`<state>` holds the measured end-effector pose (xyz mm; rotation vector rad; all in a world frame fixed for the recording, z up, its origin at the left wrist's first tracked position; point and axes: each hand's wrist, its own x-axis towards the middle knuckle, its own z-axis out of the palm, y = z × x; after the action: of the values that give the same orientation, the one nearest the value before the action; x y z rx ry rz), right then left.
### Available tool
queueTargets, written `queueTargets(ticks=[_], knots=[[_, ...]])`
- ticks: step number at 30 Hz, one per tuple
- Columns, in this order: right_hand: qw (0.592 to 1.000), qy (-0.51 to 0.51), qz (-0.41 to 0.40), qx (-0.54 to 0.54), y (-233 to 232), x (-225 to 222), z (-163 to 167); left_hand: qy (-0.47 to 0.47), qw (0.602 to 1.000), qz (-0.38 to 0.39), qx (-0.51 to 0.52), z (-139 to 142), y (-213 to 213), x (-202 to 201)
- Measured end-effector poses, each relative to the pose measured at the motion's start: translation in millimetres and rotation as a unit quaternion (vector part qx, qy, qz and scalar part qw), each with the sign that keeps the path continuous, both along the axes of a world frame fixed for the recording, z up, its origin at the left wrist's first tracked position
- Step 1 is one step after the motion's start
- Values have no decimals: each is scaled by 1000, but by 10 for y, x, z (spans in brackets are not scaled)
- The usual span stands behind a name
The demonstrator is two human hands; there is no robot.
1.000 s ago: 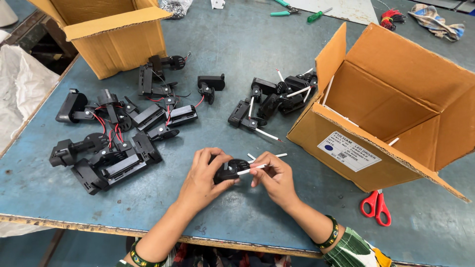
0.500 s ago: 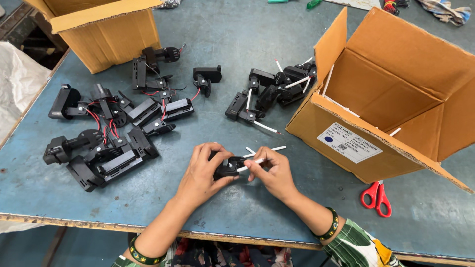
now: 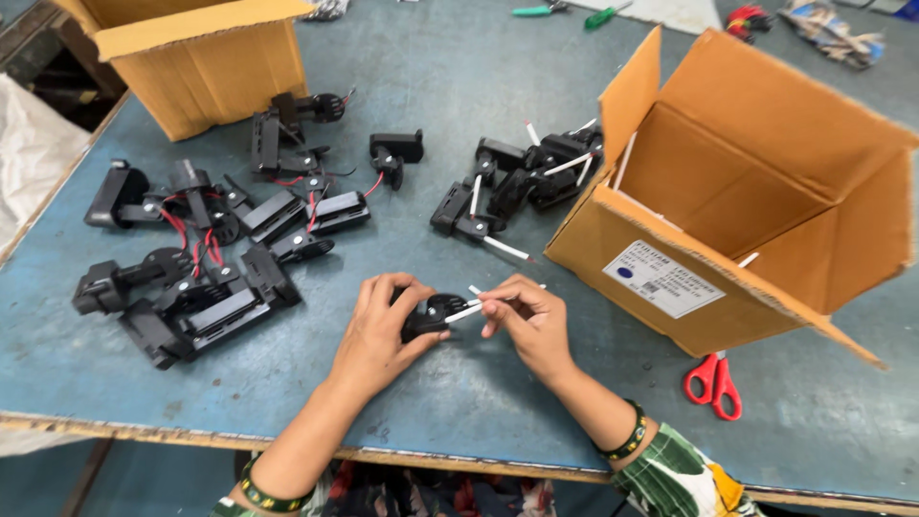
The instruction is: The person inserts white plastic rods into black plastic housings on a workbench. They handle each unit one at a time, aligning the rod with the housing and pushing it into place, then setting the assembled unit aside.
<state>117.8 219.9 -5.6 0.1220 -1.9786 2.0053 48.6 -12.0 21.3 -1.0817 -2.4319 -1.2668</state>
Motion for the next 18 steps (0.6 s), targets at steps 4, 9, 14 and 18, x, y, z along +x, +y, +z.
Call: queueTargets(ticks=[4,9,14,18], knots=[[1000,-3,12,-22,30,0,-7,-9,1000,-9,-5,28,2,9],[1000,-12,15,9,33,15,16,6,1000,-10,-14,27,-27,6],[995,51,-28,86,60,22,110,10,1000,-6,8,8,-71,9],[994,85,-49,57,11,16,160,17,999,4,29,11,-136,21]])
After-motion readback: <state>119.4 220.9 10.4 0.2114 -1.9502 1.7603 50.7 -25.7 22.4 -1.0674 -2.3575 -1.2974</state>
